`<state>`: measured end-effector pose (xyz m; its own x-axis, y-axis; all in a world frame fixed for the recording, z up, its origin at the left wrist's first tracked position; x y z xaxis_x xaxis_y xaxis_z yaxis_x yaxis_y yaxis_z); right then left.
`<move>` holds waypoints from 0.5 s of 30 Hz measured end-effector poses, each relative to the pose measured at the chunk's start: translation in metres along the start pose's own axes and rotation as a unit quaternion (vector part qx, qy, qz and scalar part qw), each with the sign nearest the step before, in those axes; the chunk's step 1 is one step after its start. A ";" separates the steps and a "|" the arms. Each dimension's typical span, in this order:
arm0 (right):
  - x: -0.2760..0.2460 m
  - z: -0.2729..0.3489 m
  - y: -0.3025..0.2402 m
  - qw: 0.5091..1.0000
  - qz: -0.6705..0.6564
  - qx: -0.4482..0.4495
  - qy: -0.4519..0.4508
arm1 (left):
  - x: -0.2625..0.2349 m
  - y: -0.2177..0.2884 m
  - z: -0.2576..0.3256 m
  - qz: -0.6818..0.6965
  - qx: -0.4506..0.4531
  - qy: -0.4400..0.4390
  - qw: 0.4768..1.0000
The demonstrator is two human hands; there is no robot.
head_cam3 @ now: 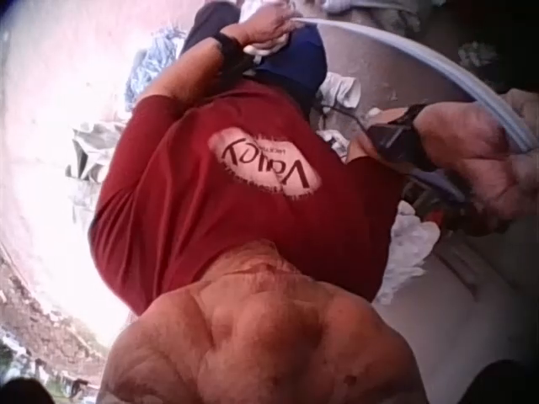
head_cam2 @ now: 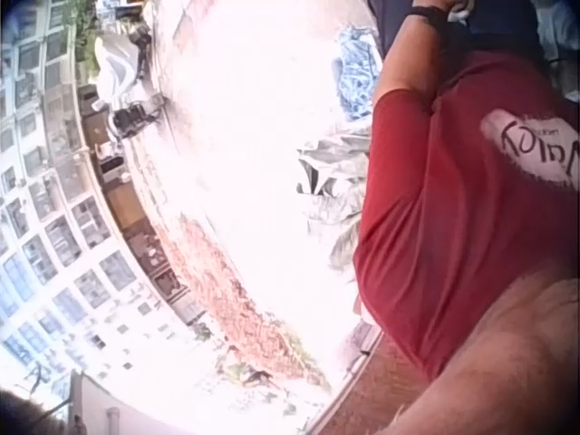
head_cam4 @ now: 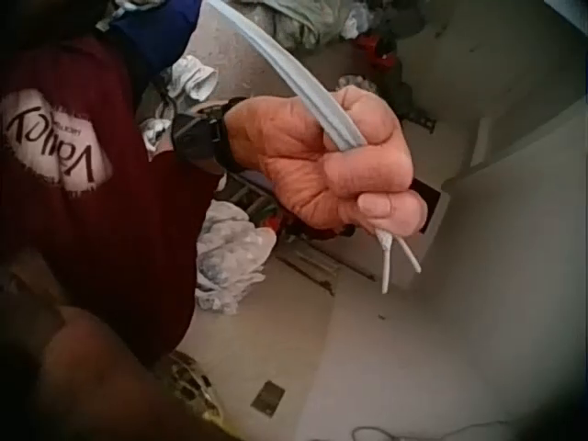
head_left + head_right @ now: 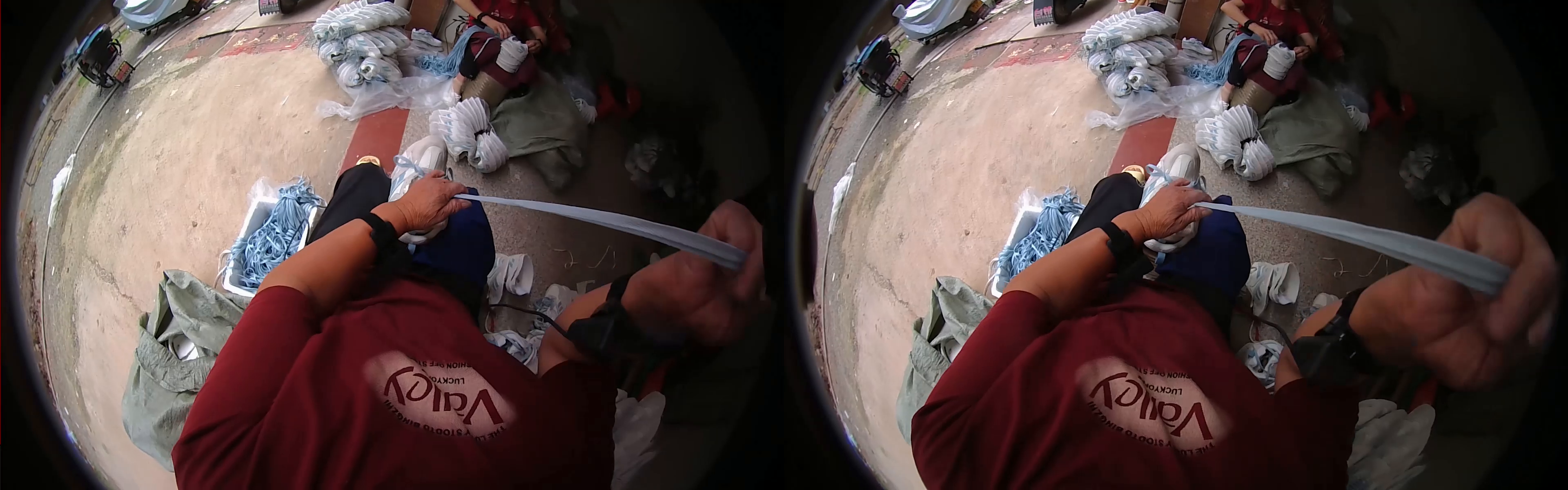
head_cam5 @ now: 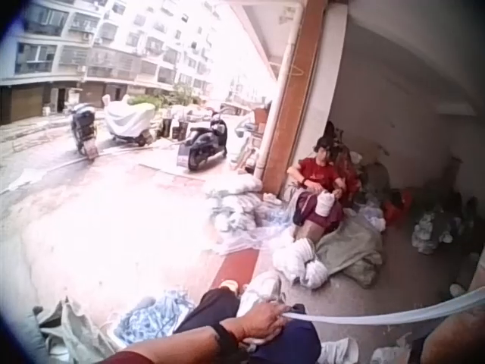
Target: Lacing a white sneaker by hand with a blue shoelace.
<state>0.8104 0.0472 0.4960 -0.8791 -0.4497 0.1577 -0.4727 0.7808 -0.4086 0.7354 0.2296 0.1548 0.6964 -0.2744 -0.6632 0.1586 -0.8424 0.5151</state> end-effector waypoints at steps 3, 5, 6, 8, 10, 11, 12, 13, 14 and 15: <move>0.026 -0.013 -0.012 0.964 -0.078 0.100 -0.233 | 0.013 -0.019 0.008 0.031 -0.016 0.004 0.999; 0.046 0.004 0.009 0.884 -0.001 0.248 -0.396 | 0.024 -0.022 0.016 0.065 -0.010 -0.015 0.998; 0.052 0.015 0.020 0.824 0.039 0.316 -0.469 | 0.029 -0.016 0.020 0.084 -0.003 -0.024 0.996; 0.061 0.020 0.032 0.824 0.051 0.321 -0.463 | 0.041 -0.002 0.029 0.105 -0.032 -0.119 0.987; 0.066 0.022 0.028 0.902 0.016 0.211 -0.377 | 0.043 0.020 0.038 0.145 0.019 -0.132 0.980; 0.066 0.025 0.024 0.932 0.000 0.152 -0.330 | 0.043 0.028 0.041 0.185 0.058 -0.111 0.975; 0.062 0.029 0.019 0.956 -0.018 0.091 -0.279 | 0.041 0.031 0.041 0.186 0.057 -0.115 0.974; 0.057 0.033 0.012 0.973 -0.036 0.029 -0.227 | 0.041 0.034 0.042 0.189 0.057 -0.136 0.971; 0.049 0.035 0.003 0.983 -0.053 -0.034 -0.175 | 0.039 0.038 0.039 0.190 0.059 -0.157 0.967; 0.051 0.032 0.003 0.975 -0.039 -0.008 -0.217 | 0.035 0.039 0.036 0.174 0.051 -0.168 0.969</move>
<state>0.7665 0.0129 0.4740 -0.7342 -0.6461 -0.2086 -0.5405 0.7421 -0.3964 0.7410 0.1703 0.1328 0.4256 -0.6718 -0.6063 -0.1267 -0.7077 0.6951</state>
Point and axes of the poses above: each hand's wrist, its own z-axis away from the middle knuckle, its own x-axis out of the palm, y = z × x, the point moved 7 cm from there along -z, towards the middle knuckle, and after that the axes turned 3 degrees about x, right-handed, at the moved point
